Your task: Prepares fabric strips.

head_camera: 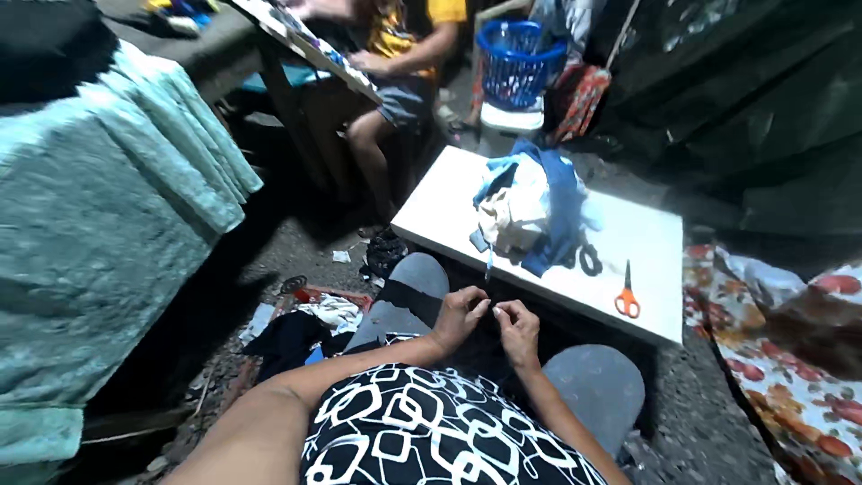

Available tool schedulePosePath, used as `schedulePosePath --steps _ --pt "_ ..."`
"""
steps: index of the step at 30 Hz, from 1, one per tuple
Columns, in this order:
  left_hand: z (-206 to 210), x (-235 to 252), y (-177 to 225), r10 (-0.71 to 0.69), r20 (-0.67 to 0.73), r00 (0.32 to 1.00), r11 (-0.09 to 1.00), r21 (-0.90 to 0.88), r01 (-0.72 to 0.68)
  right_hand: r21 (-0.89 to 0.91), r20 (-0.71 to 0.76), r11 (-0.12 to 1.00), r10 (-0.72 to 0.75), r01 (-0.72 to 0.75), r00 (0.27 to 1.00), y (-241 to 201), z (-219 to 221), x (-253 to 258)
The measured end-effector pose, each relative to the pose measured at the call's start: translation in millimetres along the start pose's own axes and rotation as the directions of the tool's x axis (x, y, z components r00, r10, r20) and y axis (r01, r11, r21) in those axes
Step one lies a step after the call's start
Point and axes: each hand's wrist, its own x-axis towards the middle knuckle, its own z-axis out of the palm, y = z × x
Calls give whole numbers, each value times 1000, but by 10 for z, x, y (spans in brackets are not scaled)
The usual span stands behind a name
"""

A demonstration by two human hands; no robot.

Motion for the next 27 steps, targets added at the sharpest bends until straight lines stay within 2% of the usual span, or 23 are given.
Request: schedulePosePath --steps 3,7,12,15,23,27 --pt "-87 59 101 -278 70 958 942 -178 286 57 -14 998 -26 27 1000 -3 3 13" --pt "-159 135 118 -374 146 916 849 -344 402 111 -2 993 -34 34 999 40 -8 14" --pt "-261 190 142 -357 207 911 858 -313 408 103 52 993 -63 57 997 59 -66 25" --pt "-313 225 176 -328 250 911 881 -266 391 173 74 982 -88 74 993 106 -82 48" --pt "-306 184 147 -200 232 952 933 -250 257 412 152 897 105 -159 983 81 -39 26" --pt "-329 181 165 -191 243 951 926 -275 257 450 171 876 104 -172 980 101 -38 26"
